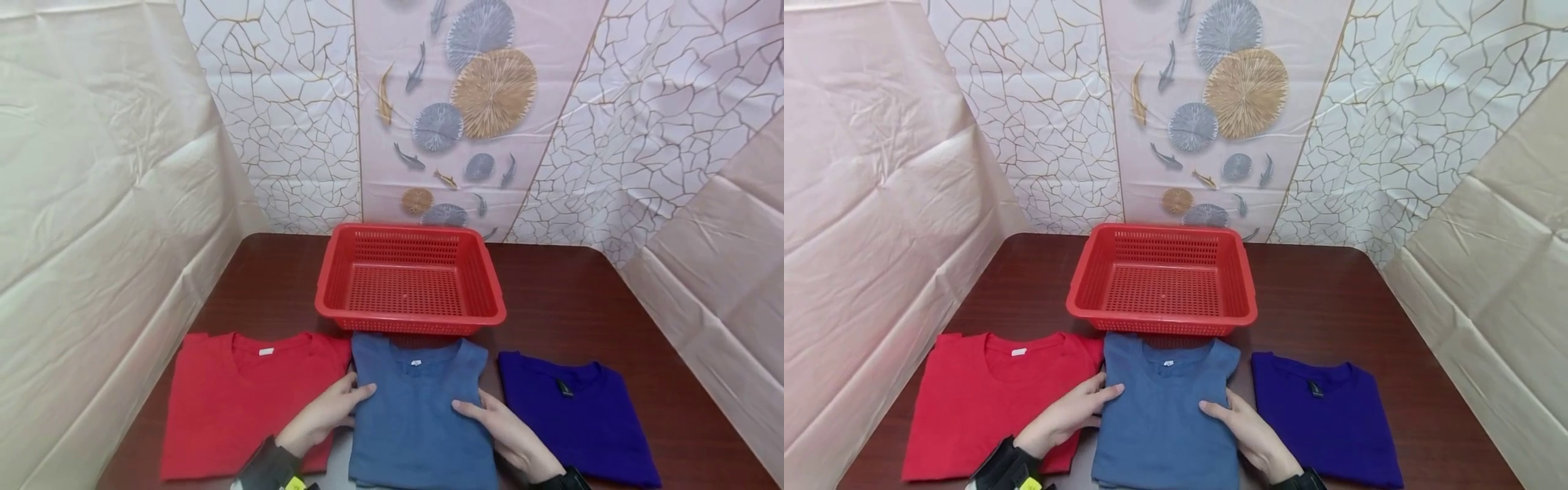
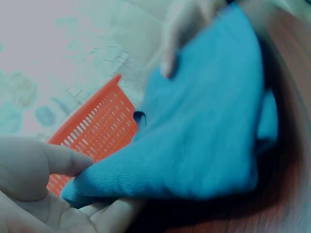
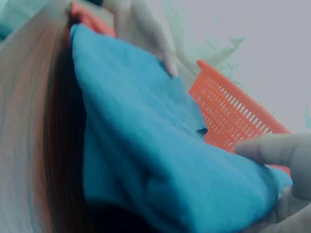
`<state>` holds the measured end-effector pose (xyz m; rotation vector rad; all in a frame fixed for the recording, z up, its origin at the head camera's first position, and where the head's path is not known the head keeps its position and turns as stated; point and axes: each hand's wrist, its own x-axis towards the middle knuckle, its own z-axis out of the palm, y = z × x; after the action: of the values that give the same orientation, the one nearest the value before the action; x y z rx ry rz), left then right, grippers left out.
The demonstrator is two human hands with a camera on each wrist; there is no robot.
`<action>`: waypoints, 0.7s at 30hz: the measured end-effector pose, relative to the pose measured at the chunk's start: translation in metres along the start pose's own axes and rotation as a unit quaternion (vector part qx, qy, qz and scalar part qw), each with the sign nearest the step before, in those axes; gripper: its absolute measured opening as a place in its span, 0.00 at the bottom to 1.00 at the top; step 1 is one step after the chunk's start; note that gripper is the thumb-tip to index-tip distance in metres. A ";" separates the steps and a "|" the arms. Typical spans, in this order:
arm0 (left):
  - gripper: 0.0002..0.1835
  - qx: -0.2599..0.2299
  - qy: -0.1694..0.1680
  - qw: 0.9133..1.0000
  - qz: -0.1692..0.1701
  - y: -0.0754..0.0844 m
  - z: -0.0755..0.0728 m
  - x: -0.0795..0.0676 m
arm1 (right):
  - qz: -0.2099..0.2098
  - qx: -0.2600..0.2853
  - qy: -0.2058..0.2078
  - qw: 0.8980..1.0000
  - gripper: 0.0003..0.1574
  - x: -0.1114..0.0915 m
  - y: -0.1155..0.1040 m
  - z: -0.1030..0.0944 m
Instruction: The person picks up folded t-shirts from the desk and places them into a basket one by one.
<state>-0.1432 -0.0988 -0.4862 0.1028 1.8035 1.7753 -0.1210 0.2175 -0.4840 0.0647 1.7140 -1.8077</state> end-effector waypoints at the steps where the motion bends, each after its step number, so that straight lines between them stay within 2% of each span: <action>1: 0.48 -0.024 -0.006 1.000 -0.009 0.000 -0.001 0.000 | -0.001 0.011 -0.004 1.000 0.53 0.000 0.001 -0.001; 4: 0.50 -0.082 -0.028 0.996 -0.015 -0.001 -0.005 -0.003 | -0.001 0.038 -0.010 0.999 0.54 -0.004 0.002 -0.002; 10: 0.41 -0.153 -0.089 0.984 0.014 0.006 -0.013 -0.019 | 0.010 0.065 -0.008 0.998 0.57 -0.022 -0.010 -0.001; 14: 0.41 -0.159 -0.114 0.980 0.029 0.021 -0.015 -0.033 | 0.002 0.063 -0.014 0.998 0.57 -0.035 -0.027 0.003; 21: 0.39 -0.161 -0.125 0.978 0.052 0.060 -0.019 -0.046 | -0.021 0.061 -0.020 0.998 0.57 -0.051 -0.065 0.008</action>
<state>-0.1352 -0.1301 -0.4155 0.2800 1.3390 2.0049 -0.1079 0.2271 -0.4025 0.0438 1.5884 -1.9307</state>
